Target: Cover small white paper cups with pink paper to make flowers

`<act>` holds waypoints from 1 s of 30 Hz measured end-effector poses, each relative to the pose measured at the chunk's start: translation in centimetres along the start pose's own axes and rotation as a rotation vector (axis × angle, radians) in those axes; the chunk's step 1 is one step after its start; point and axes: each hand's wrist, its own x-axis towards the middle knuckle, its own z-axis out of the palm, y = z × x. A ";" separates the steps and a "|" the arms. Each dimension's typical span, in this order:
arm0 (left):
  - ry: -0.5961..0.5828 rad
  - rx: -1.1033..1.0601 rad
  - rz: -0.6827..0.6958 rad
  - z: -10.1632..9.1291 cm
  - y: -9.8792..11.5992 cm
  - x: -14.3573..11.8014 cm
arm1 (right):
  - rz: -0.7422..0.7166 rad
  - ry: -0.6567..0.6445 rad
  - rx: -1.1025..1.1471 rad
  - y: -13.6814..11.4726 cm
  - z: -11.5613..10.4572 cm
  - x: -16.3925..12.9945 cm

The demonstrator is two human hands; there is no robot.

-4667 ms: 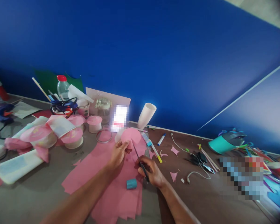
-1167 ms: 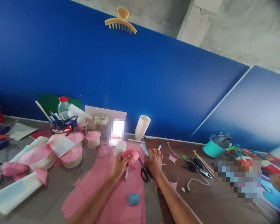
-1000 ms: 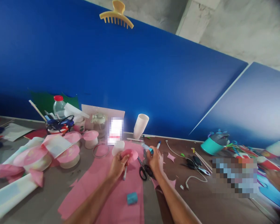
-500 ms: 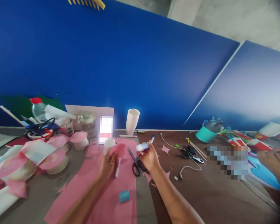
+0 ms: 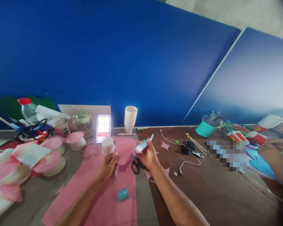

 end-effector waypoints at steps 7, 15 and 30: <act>-0.098 0.173 0.070 -0.5 -1.2 0.1 | 0.002 -0.086 -0.070 0.3 0.0 -0.2; 0.117 0.488 0.462 -0.3 -0.8 -0.5 | 0.039 -0.041 -0.008 0.6 -0.2 -0.2; 0.104 0.356 0.767 0.4 -3.1 -0.7 | 0.118 -0.200 0.029 2.1 0.7 -1.3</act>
